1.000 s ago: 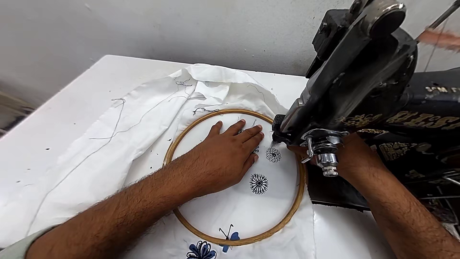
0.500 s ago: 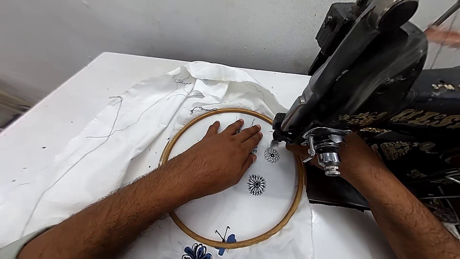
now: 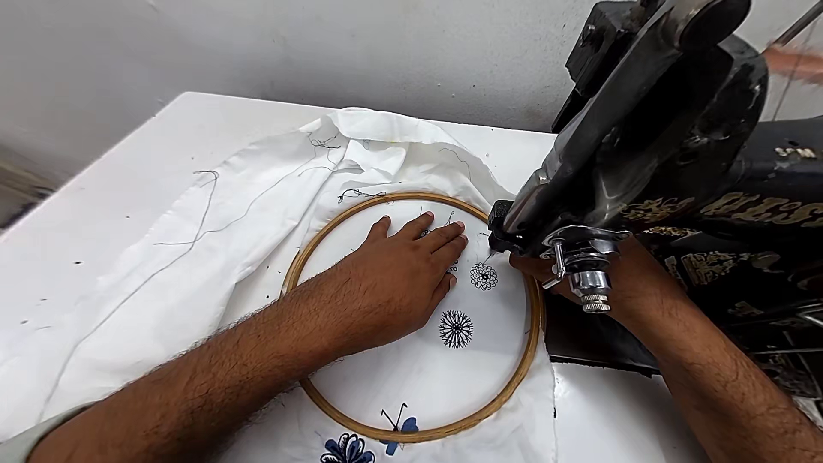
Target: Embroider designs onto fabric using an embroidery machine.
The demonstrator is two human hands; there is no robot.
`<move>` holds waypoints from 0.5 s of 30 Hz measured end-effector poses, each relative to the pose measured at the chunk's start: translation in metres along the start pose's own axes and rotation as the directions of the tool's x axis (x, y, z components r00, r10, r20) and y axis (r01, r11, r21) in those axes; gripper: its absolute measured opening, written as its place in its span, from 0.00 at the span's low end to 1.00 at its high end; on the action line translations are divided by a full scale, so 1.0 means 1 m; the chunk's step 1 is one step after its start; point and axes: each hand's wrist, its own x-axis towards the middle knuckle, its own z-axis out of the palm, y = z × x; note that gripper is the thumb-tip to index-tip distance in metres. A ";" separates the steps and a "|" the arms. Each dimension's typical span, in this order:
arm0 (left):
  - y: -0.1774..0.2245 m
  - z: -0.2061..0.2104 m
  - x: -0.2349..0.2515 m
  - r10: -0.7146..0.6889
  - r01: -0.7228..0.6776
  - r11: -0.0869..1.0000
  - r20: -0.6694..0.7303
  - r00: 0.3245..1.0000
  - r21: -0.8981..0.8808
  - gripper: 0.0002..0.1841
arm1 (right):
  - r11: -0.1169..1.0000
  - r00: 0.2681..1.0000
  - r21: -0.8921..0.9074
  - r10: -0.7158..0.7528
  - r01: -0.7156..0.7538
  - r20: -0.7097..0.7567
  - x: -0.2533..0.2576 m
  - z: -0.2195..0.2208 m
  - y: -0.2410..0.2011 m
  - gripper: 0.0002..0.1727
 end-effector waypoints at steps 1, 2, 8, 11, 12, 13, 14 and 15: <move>0.000 0.000 0.000 0.002 -0.002 1.000 0.002 1.000 0.004 0.30 | 1.000 1.000 0.002 -0.016 0.016 -0.011 0.000 0.001 0.000 0.08; -0.001 0.000 0.000 0.004 -0.004 1.000 0.000 1.000 0.009 0.29 | 1.000 1.000 -0.006 -0.020 0.020 -0.014 0.000 0.001 0.000 0.08; -0.002 -0.001 -0.001 -0.010 0.010 1.000 0.008 1.000 0.006 0.30 | 1.000 1.000 0.007 0.003 -0.003 -0.019 0.002 0.007 0.004 0.12; -0.002 -0.001 0.000 -0.012 0.012 1.000 0.003 1.000 0.004 0.29 | 0.999 0.997 0.020 -0.038 0.039 -0.072 0.004 0.011 0.007 0.13; -0.002 -0.001 0.000 -0.014 0.014 1.000 0.003 1.000 0.001 0.29 | 0.998 0.996 0.028 -0.045 0.047 -0.077 0.004 0.012 0.008 0.13; -0.002 -0.001 0.001 -0.017 0.017 1.000 0.003 1.000 -0.003 0.29 | 0.998 0.995 0.025 -0.055 0.057 -0.082 0.004 0.012 0.009 0.13; -0.002 -0.001 0.001 -0.017 0.017 1.000 0.000 1.000 -0.003 0.29 | 0.998 0.995 0.023 -0.055 0.057 -0.080 0.004 0.012 0.009 0.13; -0.002 -0.001 0.000 -0.017 0.017 1.000 0.000 1.000 -0.003 0.29 | 0.998 0.995 0.020 -0.058 0.060 -0.079 0.004 0.012 0.009 0.13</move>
